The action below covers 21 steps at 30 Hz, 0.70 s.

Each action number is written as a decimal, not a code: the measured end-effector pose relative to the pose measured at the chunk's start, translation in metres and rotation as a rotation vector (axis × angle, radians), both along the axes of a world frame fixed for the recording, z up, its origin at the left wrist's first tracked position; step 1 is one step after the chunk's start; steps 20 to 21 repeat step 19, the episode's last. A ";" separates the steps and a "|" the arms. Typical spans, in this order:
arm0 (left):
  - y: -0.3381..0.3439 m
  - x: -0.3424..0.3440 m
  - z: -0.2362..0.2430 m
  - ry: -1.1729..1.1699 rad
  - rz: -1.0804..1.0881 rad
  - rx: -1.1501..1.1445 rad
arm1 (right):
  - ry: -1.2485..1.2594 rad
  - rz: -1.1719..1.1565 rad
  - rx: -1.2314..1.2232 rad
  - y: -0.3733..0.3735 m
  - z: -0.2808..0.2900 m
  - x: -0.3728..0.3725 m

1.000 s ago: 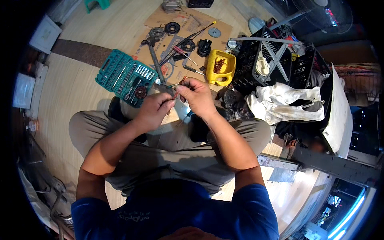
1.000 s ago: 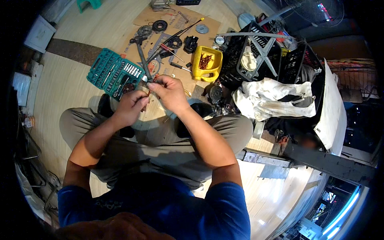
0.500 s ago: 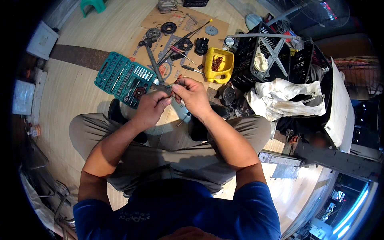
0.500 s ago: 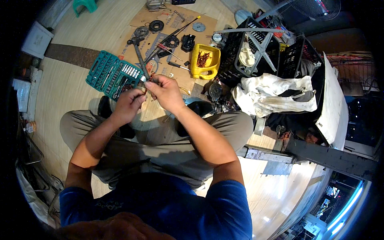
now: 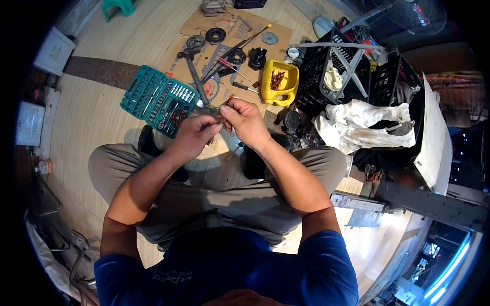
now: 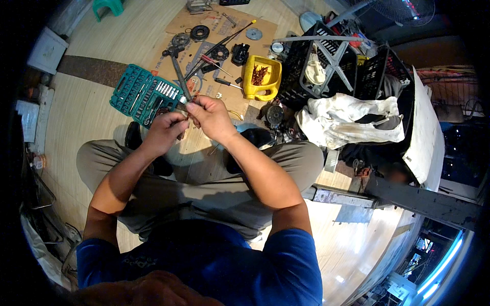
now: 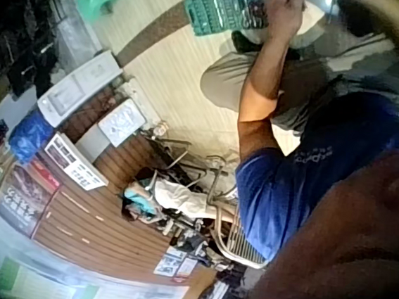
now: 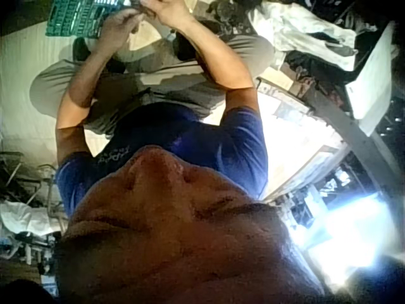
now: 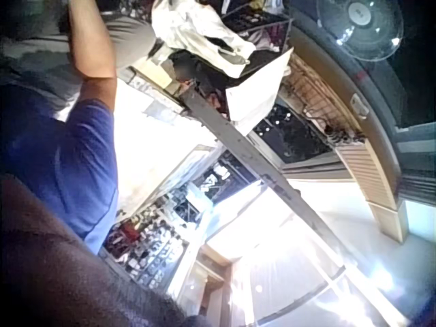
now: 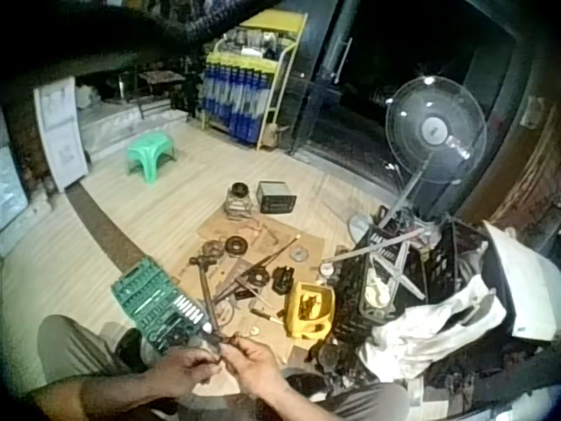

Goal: The person manipulates an electric motor component, using a small tool to separate or adjust internal wiring and coils.

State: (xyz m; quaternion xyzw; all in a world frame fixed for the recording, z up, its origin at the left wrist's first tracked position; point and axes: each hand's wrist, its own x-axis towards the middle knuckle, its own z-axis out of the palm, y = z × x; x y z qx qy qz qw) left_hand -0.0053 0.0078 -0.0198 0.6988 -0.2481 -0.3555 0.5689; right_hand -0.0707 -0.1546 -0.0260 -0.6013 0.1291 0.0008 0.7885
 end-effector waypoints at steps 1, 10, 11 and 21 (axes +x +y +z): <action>-0.003 0.001 0.002 0.004 0.009 0.057 | 0.009 -0.021 0.023 -0.001 -0.005 0.000; -0.006 0.015 -0.041 -0.277 -0.019 0.126 | 0.154 -0.189 0.016 0.000 -0.048 0.004; -0.005 0.014 -0.037 -0.407 -0.039 0.153 | 0.297 -0.241 0.094 -0.007 -0.047 0.007; -0.004 0.018 -0.024 -0.419 -0.081 0.277 | 0.753 -0.229 -0.382 -0.101 -0.182 -0.020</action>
